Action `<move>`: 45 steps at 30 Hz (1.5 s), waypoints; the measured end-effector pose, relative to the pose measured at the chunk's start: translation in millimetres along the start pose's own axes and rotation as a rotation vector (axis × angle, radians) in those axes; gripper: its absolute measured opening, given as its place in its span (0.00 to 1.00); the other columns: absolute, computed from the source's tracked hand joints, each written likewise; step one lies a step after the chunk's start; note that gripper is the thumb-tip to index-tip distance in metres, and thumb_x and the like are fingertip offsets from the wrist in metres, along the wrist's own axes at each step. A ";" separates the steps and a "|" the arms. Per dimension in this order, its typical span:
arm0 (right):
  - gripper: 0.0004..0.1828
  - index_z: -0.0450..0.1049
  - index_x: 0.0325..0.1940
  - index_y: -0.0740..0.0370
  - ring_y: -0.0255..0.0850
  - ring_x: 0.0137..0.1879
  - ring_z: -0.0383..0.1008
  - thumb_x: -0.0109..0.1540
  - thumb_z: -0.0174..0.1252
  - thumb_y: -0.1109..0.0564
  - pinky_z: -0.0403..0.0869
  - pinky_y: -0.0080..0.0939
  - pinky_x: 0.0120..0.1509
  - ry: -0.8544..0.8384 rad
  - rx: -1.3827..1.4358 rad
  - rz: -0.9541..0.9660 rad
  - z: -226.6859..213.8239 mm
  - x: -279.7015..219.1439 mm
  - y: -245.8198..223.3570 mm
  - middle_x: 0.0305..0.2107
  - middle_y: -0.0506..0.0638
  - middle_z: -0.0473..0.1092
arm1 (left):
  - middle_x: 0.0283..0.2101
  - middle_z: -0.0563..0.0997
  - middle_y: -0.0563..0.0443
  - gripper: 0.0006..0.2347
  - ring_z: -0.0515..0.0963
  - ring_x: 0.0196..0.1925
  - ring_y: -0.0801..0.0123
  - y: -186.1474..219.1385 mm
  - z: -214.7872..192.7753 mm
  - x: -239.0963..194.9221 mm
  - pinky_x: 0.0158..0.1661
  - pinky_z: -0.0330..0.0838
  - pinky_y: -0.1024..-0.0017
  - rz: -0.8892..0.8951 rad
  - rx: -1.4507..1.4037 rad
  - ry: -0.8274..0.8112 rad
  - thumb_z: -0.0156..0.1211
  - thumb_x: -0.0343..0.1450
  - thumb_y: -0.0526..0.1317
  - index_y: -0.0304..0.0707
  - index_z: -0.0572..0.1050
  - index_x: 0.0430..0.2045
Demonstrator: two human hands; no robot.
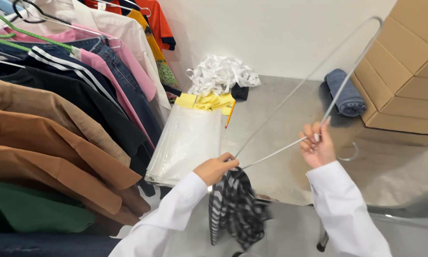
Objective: The person hangs a green t-shirt on a green hanger and places it on a clothing rack. They then unfold a pair of denim shorts, hang them on a metal hanger, and place them on the rack. Finally, they unfold a black and white checkered garment, hang it on a metal hanger, and place it on the rack.
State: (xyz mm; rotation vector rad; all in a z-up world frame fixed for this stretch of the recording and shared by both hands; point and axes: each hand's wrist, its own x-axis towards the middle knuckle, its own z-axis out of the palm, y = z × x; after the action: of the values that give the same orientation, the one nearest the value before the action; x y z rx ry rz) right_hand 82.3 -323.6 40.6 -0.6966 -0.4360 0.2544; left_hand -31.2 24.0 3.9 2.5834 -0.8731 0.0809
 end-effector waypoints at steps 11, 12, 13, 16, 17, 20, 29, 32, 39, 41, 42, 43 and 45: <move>0.28 0.53 0.25 0.51 0.28 0.24 0.47 0.75 0.37 0.37 0.50 0.21 0.20 -0.002 0.049 0.179 -10.5 -16.6 35.8 0.21 0.40 0.43 | 0.47 0.70 0.53 0.13 0.83 0.36 0.42 -9.4 -3.1 -9.5 0.37 0.82 0.55 0.000 0.101 0.265 0.43 0.72 0.27 0.52 0.67 0.44; 0.27 0.53 0.25 0.51 0.28 0.25 0.47 0.75 0.37 0.37 0.50 0.21 0.21 0.007 0.067 0.183 -12.6 -19.9 43.7 0.22 0.39 0.43 | 0.46 0.71 0.57 0.11 0.84 0.37 0.48 -15.0 4.8 -9.0 0.37 0.82 0.59 0.019 0.142 0.343 0.42 0.74 0.30 0.53 0.67 0.42; 0.27 0.53 0.25 0.51 0.28 0.25 0.47 0.75 0.37 0.37 0.50 0.21 0.21 0.007 0.068 0.181 -12.7 -27.2 58.9 0.22 0.39 0.43 | 0.46 0.71 0.57 0.11 0.84 0.37 0.48 -17.2 9.9 -1.2 0.37 0.82 0.59 0.020 0.143 0.341 0.42 0.74 0.30 0.53 0.67 0.42; 0.29 0.56 0.26 0.52 0.34 0.24 0.56 0.75 0.33 0.36 0.57 0.25 0.22 0.045 -0.295 0.261 -9.1 -51.9 94.3 0.22 0.44 0.54 | 0.44 0.73 0.57 0.09 0.83 0.37 0.54 -20.2 14.3 21.5 0.35 0.80 0.62 0.075 0.155 0.507 0.40 0.75 0.33 0.52 0.68 0.41; 0.29 0.57 0.24 0.56 0.32 0.22 0.51 0.75 0.37 0.39 0.55 0.25 0.20 0.025 -0.439 0.312 -5.2 -60.4 101.3 0.20 0.45 0.52 | 0.40 0.74 0.51 0.09 0.82 0.39 0.49 -21.1 8.8 27.4 0.37 0.79 0.60 0.035 0.045 0.626 0.41 0.75 0.31 0.47 0.70 0.40; 0.30 0.61 0.19 0.59 0.29 0.17 0.45 0.72 0.46 0.43 0.51 0.25 0.16 0.031 -0.755 0.461 -27.0 -70.1 82.4 0.14 0.45 0.51 | 0.37 0.75 0.44 0.08 0.81 0.44 0.44 -68.0 6.4 22.6 0.44 0.76 0.57 -0.068 -0.171 0.839 0.44 0.75 0.29 0.42 0.72 0.41; 0.28 0.70 0.12 0.63 0.32 0.14 0.51 0.63 0.54 0.44 0.51 0.30 0.18 -0.133 -1.410 0.807 32.3 -25.0 -39.1 0.07 0.45 0.55 | 0.40 0.77 0.56 0.08 0.82 0.44 0.56 -46.3 -26.9 -30.0 0.49 0.76 0.62 -0.191 -0.135 0.677 0.49 0.76 0.30 0.48 0.72 0.40; 0.30 0.71 0.13 0.61 0.37 0.18 0.58 0.64 0.54 0.42 0.60 0.33 0.26 -0.283 -1.542 0.891 41.6 -9.9 -39.6 0.08 0.48 0.61 | 0.47 0.76 0.54 0.07 0.82 0.45 0.52 -45.8 -22.0 -31.8 0.48 0.79 0.59 -0.122 -0.058 0.605 0.49 0.75 0.30 0.47 0.71 0.40; 0.23 0.84 0.21 0.56 0.49 0.36 0.76 0.63 0.56 0.43 0.74 0.43 0.52 -0.267 -1.688 0.789 105.4 -17.1 -23.5 0.21 0.58 0.77 | 0.52 0.71 0.57 0.07 0.83 0.46 0.55 8.8 -3.0 -30.9 0.47 0.81 0.58 -0.045 -0.186 0.410 0.51 0.74 0.30 0.49 0.68 0.37; 0.21 0.84 0.21 0.53 0.46 0.34 0.76 0.61 0.57 0.43 0.74 0.40 0.49 -0.281 -1.728 0.762 107.0 -20.0 -12.2 0.20 0.55 0.76 | 0.51 0.72 0.57 0.07 0.83 0.46 0.54 10.5 4.4 -27.8 0.48 0.81 0.56 -0.049 -0.179 0.352 0.51 0.74 0.31 0.49 0.69 0.38; 0.19 0.83 0.20 0.50 0.43 0.32 0.76 0.60 0.59 0.42 0.75 0.38 0.46 -0.299 -1.765 0.729 108.2 -22.1 -6.9 0.18 0.52 0.75 | 0.50 0.72 0.56 0.06 0.84 0.46 0.53 11.5 7.3 -26.0 0.48 0.81 0.53 -0.055 -0.165 0.294 0.52 0.74 0.32 0.48 0.70 0.39; 0.19 0.83 0.20 0.50 0.43 0.32 0.76 0.60 0.59 0.42 0.75 0.38 0.46 -0.291 -1.769 0.727 101.2 -25.4 -18.4 0.18 0.52 0.75 | 0.50 0.72 0.56 0.06 0.84 0.46 0.53 12.5 2.1 -29.4 0.48 0.81 0.53 -0.047 -0.166 0.295 0.52 0.74 0.32 0.48 0.70 0.39; 0.19 0.84 0.20 0.51 0.40 0.29 0.73 0.60 0.60 0.42 0.73 0.38 0.42 -0.084 -1.700 0.638 88.9 -33.2 -40.3 0.14 0.53 0.73 | 0.49 0.74 0.52 0.05 0.82 0.48 0.44 16.2 -7.4 -40.0 0.49 0.80 0.48 -0.157 -0.158 0.292 0.53 0.75 0.34 0.47 0.69 0.41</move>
State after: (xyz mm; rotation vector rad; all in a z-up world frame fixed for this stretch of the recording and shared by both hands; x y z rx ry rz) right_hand 14.7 -315.7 118.2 -2.5152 -0.4325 0.4958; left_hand -72.3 38.0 9.3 2.4029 -0.5464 0.3220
